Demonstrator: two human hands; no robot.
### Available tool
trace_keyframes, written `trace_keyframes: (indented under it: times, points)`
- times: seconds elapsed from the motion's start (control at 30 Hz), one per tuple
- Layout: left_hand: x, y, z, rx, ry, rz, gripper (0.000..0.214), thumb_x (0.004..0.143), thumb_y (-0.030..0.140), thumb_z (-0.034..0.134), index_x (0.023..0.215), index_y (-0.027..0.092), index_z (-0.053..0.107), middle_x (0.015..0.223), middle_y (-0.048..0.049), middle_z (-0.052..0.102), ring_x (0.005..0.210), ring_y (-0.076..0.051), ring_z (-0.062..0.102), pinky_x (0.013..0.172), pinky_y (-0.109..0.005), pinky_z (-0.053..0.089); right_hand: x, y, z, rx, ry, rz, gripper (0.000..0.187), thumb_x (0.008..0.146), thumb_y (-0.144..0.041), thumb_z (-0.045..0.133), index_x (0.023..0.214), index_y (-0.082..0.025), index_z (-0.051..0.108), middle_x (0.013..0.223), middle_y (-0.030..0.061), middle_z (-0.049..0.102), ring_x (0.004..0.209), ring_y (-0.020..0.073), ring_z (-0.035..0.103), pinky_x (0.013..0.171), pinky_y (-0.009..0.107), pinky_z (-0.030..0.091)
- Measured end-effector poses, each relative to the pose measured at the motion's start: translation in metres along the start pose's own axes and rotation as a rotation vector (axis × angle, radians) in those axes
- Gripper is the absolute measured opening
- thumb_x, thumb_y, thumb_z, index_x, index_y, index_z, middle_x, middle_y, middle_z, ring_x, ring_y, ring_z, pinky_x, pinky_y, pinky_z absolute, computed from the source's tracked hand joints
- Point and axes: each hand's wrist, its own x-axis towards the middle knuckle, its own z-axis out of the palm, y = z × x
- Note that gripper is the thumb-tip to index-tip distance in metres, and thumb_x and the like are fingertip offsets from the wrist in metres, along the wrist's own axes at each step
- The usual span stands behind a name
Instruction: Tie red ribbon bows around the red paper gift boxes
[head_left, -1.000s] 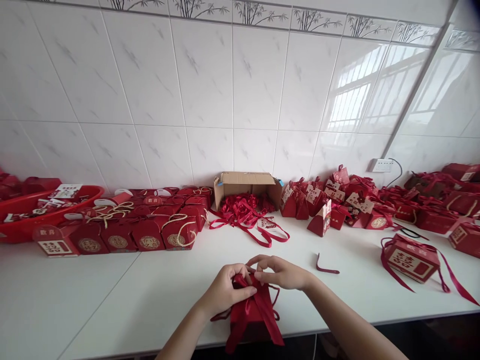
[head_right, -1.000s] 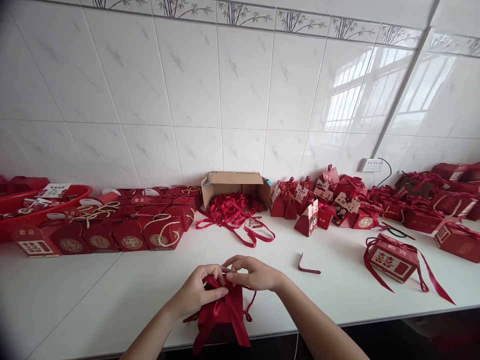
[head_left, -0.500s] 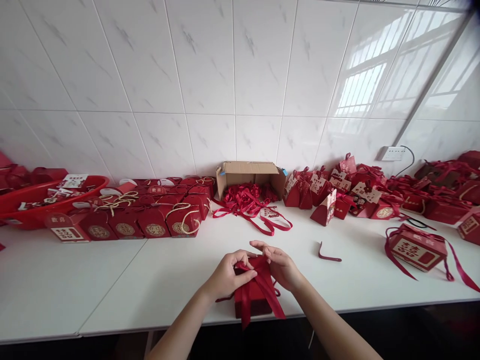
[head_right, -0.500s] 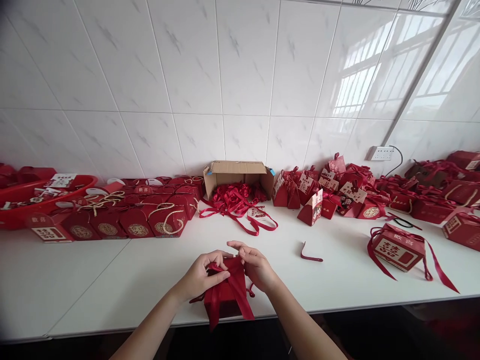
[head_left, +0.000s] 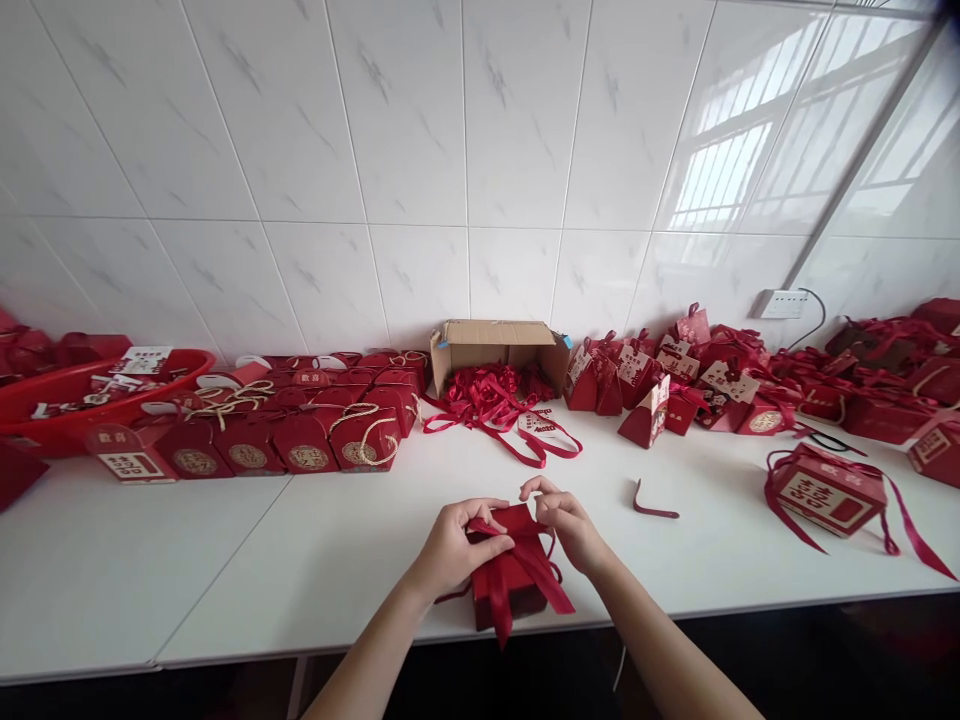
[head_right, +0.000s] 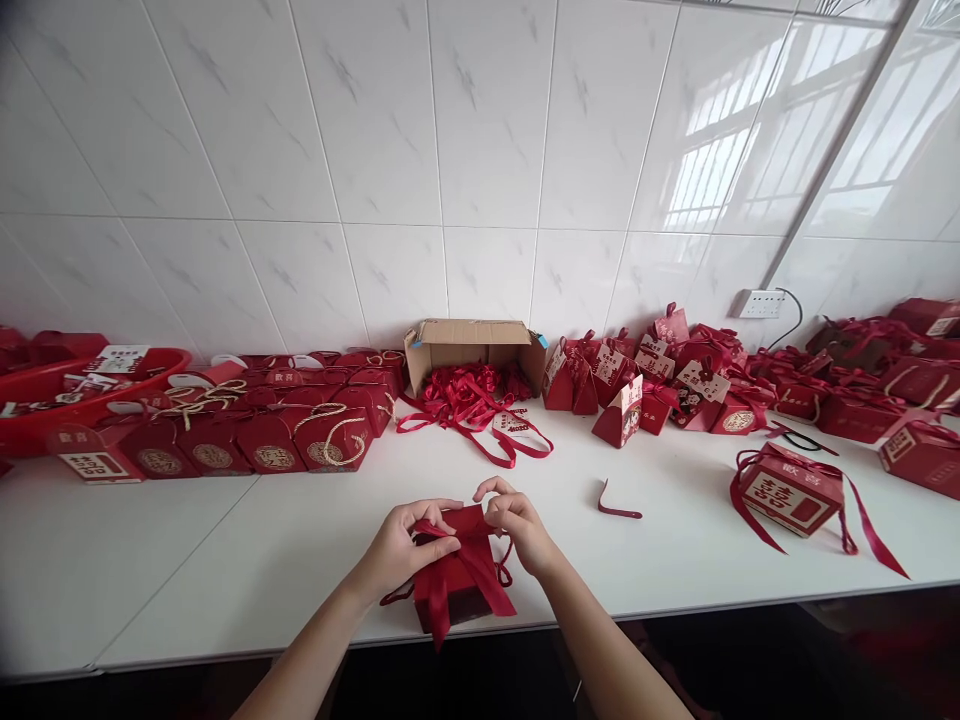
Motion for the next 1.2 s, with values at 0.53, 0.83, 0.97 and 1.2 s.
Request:
trace_keyframes:
  times: [0.53, 0.83, 0.97, 1.2]
  points:
    - [-0.007, 0.0, -0.019, -0.097, -0.072, 0.147, 0.033, 0.093, 0.037, 0.044, 0.073, 0.017, 0.061, 0.115, -0.0109, 0.062, 0.121, -0.026, 0.05, 0.103, -0.038, 0.037, -0.039, 0.01, -0.026, -0.103, -0.38, -0.067, 0.13, 0.047, -0.073, 0.073, 0.149, -0.032, 0.005, 0.15, 0.0132, 0.026, 0.139, 0.0315, 0.022, 0.111, 0.048, 0.018]
    - [-0.008, -0.006, -0.025, -0.191, -0.154, -0.003, 0.019, 0.081, 0.019, 0.038, 0.07, 0.017, 0.054, 0.128, -0.01, 0.055, 0.121, -0.027, 0.047, 0.103, -0.041, 0.034, -0.045, 0.019, -0.002, -0.166, -0.317, 0.118, 0.126, 0.06, -0.032, 0.085, 0.148, -0.034, -0.005, 0.153, 0.012, 0.018, 0.132, 0.0259, 0.038, 0.107, 0.042, 0.034]
    - [-0.008, 0.0, -0.029, 0.026, -0.129, 0.022, 0.02, 0.08, 0.016, 0.035, 0.066, 0.019, 0.049, 0.123, -0.0075, 0.058, 0.125, -0.025, 0.042, 0.106, -0.041, 0.031, -0.045, 0.019, 0.0, -0.133, -0.291, 0.083, 0.12, 0.06, -0.03, 0.085, 0.149, -0.031, 0.004, 0.15, 0.0123, 0.028, 0.132, 0.0268, 0.04, 0.105, 0.041, 0.037]
    - [-0.01, 0.016, -0.029, 0.35, -0.033, 0.109, 0.026, 0.088, 0.022, 0.038, 0.1, 0.024, 0.061, 0.133, -0.0047, 0.052, 0.132, -0.023, 0.036, 0.11, -0.04, 0.03, -0.056, 0.017, 0.0, -0.218, -0.227, 0.032, 0.114, 0.061, -0.032, 0.083, 0.149, -0.028, 0.012, 0.152, 0.0119, 0.024, 0.137, 0.0287, 0.031, 0.108, 0.043, 0.033]
